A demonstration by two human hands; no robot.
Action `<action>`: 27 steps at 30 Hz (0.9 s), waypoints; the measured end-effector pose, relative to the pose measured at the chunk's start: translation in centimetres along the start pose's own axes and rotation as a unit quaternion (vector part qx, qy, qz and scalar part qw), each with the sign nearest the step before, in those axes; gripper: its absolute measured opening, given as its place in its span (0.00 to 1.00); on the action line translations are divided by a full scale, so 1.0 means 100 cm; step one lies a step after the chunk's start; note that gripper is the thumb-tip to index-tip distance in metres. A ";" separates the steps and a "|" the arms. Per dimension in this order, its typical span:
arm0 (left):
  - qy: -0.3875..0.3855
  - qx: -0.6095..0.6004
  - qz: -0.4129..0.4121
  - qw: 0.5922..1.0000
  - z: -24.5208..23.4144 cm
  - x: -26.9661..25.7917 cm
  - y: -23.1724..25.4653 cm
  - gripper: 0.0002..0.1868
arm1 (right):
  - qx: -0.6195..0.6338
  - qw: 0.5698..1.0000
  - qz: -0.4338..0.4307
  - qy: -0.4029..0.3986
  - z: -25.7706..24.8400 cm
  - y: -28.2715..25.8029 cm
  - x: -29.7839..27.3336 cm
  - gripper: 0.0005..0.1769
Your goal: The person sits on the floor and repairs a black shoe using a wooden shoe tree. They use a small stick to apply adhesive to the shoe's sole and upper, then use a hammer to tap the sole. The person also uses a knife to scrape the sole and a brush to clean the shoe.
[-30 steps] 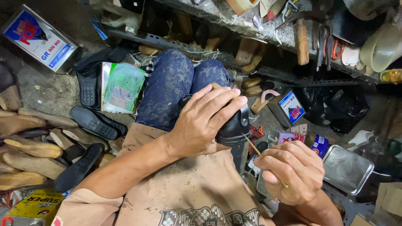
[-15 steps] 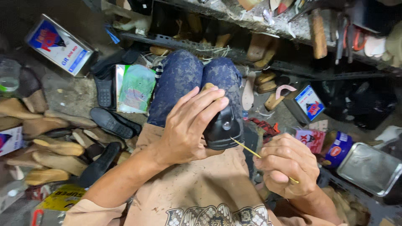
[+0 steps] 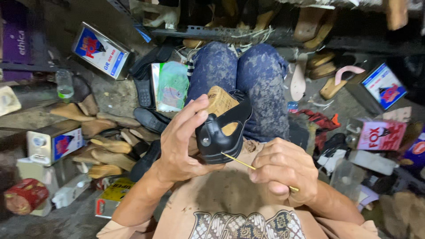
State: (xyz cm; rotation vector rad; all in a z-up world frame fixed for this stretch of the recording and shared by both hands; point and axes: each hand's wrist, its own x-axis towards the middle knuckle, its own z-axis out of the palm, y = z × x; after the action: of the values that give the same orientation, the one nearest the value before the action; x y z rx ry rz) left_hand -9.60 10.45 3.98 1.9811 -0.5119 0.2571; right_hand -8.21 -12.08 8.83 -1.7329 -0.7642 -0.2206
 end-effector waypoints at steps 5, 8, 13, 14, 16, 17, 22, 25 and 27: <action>-0.008 0.014 -0.010 1.000 -0.010 -0.008 -0.001 0.40 | 0.022 0.998 0.026 0.060 0.018 0.012 -0.016 0.25; 0.002 0.032 -0.022 0.999 -0.014 -0.013 -0.001 0.35 | 0.023 0.992 0.029 0.118 0.027 0.019 -0.026 0.24; 0.005 0.029 -0.029 0.999 -0.019 -0.021 -0.004 0.35 | 0.028 0.995 0.066 0.072 0.026 0.030 -0.042 0.21; 0.002 0.028 -0.030 0.999 -0.020 -0.022 -0.005 0.35 | 0.027 0.995 0.068 0.074 0.025 0.031 -0.041 0.21; 0.012 0.020 -0.039 0.999 -0.020 -0.025 -0.005 0.37 | 0.007 0.995 0.079 0.052 0.024 0.031 -0.039 0.20; 0.010 0.019 -0.039 0.999 -0.021 -0.028 -0.005 0.37 | 0.006 0.995 0.080 0.054 0.026 0.031 -0.039 0.20; 0.012 0.034 -0.047 0.998 -0.024 -0.033 -0.008 0.38 | 0.028 0.996 0.076 0.030 0.029 0.030 -0.040 0.20; 0.010 0.020 -0.059 0.998 -0.026 -0.039 -0.010 0.40 | -0.005 0.994 0.091 0.058 0.032 0.039 -0.047 0.18; 0.016 0.012 -0.069 0.997 -0.028 -0.042 -0.013 0.39 | 0.031 0.992 0.113 0.051 0.030 0.039 -0.048 0.19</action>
State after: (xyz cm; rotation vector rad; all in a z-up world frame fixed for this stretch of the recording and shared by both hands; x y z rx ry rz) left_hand -12.61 14.47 2.50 2.0225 -0.3500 0.2095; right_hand -10.27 -11.59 2.30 -1.7195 -0.4902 -0.1271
